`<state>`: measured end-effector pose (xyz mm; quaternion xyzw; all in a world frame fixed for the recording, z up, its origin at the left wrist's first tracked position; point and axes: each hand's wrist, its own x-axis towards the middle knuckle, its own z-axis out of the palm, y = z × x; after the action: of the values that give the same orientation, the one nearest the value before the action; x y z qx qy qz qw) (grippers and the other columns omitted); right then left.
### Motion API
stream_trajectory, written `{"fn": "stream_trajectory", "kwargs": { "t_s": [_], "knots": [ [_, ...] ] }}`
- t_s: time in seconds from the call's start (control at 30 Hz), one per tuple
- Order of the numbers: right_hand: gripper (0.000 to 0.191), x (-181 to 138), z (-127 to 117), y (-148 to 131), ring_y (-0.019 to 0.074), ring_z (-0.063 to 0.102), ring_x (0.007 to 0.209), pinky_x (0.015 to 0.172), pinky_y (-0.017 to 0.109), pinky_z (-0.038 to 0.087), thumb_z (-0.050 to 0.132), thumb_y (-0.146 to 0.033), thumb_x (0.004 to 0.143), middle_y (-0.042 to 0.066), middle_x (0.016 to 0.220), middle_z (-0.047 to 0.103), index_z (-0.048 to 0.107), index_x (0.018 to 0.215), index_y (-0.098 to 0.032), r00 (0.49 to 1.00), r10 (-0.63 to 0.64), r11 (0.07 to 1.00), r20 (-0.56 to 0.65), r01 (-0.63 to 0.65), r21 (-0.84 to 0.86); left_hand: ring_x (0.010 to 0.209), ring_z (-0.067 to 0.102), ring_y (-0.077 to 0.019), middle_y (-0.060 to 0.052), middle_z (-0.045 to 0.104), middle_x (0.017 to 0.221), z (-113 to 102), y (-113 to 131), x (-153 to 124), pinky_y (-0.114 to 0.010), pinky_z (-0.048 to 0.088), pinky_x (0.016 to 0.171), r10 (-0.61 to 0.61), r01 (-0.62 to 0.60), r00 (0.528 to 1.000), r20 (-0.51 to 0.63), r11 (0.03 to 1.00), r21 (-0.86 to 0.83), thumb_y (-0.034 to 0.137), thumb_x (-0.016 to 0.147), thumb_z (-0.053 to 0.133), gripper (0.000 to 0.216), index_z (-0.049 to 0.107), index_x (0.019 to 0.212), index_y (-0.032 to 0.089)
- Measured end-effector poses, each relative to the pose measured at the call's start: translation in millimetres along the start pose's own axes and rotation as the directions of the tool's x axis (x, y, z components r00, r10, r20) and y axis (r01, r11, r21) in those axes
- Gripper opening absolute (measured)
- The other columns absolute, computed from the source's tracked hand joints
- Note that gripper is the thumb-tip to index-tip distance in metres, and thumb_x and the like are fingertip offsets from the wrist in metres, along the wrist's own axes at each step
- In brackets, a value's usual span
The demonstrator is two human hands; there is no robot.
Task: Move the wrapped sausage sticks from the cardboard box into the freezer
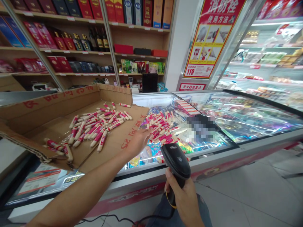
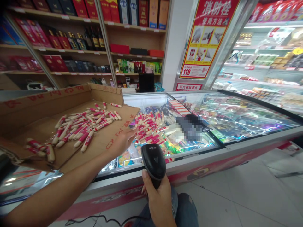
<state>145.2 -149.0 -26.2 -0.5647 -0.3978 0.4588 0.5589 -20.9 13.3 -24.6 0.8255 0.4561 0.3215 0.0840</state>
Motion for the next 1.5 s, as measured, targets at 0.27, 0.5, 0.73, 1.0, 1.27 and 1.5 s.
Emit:
{"fn": "stream_trajectory", "kwargs": {
  "t_s": [0.27, 0.5, 0.73, 1.0, 1.27, 1.5],
  "knots": [
    [0.041, -4.2, -3.8, -3.0, 0.0151, 0.055, 0.044, 0.046, 0.025, 0.045, 0.067, -0.057, 0.079, -0.001, 0.045, 0.057, 0.063, 0.071, -0.016, 0.998, 0.003, 0.998, 0.066, 0.001, -0.067, 0.101, 0.062, -0.0277, -0.016, 0.065, 0.107, 9.9, -4.4, 0.7, -0.041, 0.050, 0.089, 0.027, -0.032, 0.999, 0.024, 0.971, 0.237, 0.021, 0.091, 0.051, 0.024, 0.066, 0.108, 0.014],
    [0.051, -11.4, -1.4, -9.1, 0.0136, 0.051, 0.040, 0.043, 0.023, 0.041, 0.067, -0.061, 0.074, 0.000, 0.042, 0.054, 0.056, 0.048, -0.019, 0.999, 0.011, 0.988, 0.045, -0.004, -0.151, 0.099, 0.063, -0.0242, -0.015, 0.066, 0.109, -9.8, 16.9, -0.7, -0.034, 0.051, 0.086, -0.086, 0.047, 0.992, 0.096, 0.933, 0.356, 0.029, 0.093, 0.051, 0.025, 0.064, 0.107, 0.014],
    [0.056, -3.9, -7.6, -4.6, 0.0151, 0.053, 0.044, 0.045, 0.024, 0.044, 0.064, -0.068, 0.073, 0.003, 0.045, 0.058, 0.058, 0.045, -0.019, 0.985, 0.049, 0.968, 0.167, -0.006, -0.251, 0.096, 0.064, -0.0261, -0.015, 0.068, 0.100, -72.0, 21.5, -15.6, -0.035, 0.050, 0.085, -0.345, 0.318, 0.936, -0.064, 0.756, 0.572, 0.030, 0.094, 0.047, 0.028, 0.067, 0.101, 0.011],
    [0.055, -4.8, 10.1, -5.8, 0.0162, 0.054, 0.045, 0.049, 0.026, 0.045, 0.064, -0.065, 0.075, 0.003, 0.045, 0.058, 0.058, 0.046, -0.020, 0.957, 0.015, 0.976, 0.290, 0.049, -0.213, 0.103, 0.062, -0.0333, -0.023, 0.064, 0.109, -112.4, 4.8, -82.2, -0.040, 0.048, 0.085, -0.669, 0.677, 0.696, -0.262, 0.489, 0.549, 0.031, 0.088, 0.057, 0.034, 0.062, 0.110, 0.005],
    [0.045, -16.6, 41.2, -7.7, 0.0158, 0.052, 0.042, 0.046, 0.027, 0.042, 0.067, -0.061, 0.075, 0.000, 0.042, 0.056, 0.058, 0.060, -0.020, 0.919, 0.017, 0.993, 0.394, 0.032, -0.116, 0.105, 0.059, -0.0346, -0.022, 0.065, 0.106, -96.0, -7.6, -105.2, -0.042, 0.044, 0.090, -0.689, 0.741, 0.654, -0.312, 0.500, 0.448, 0.038, 0.084, 0.064, 0.032, 0.066, 0.098, 0.009],
    [0.043, -23.1, 46.4, -2.1, 0.0139, 0.050, 0.040, 0.043, 0.024, 0.041, 0.069, -0.059, 0.074, -0.003, 0.042, 0.055, 0.062, 0.075, -0.017, 0.919, 0.024, 0.997, 0.394, 0.005, -0.072, 0.100, 0.062, -0.0314, -0.021, 0.066, 0.104, -84.7, -18.0, -111.3, -0.039, 0.046, 0.084, -0.676, 0.781, 0.620, -0.399, 0.486, 0.391, 0.025, 0.095, 0.042, 0.029, 0.065, 0.100, 0.009]
  ]
}}
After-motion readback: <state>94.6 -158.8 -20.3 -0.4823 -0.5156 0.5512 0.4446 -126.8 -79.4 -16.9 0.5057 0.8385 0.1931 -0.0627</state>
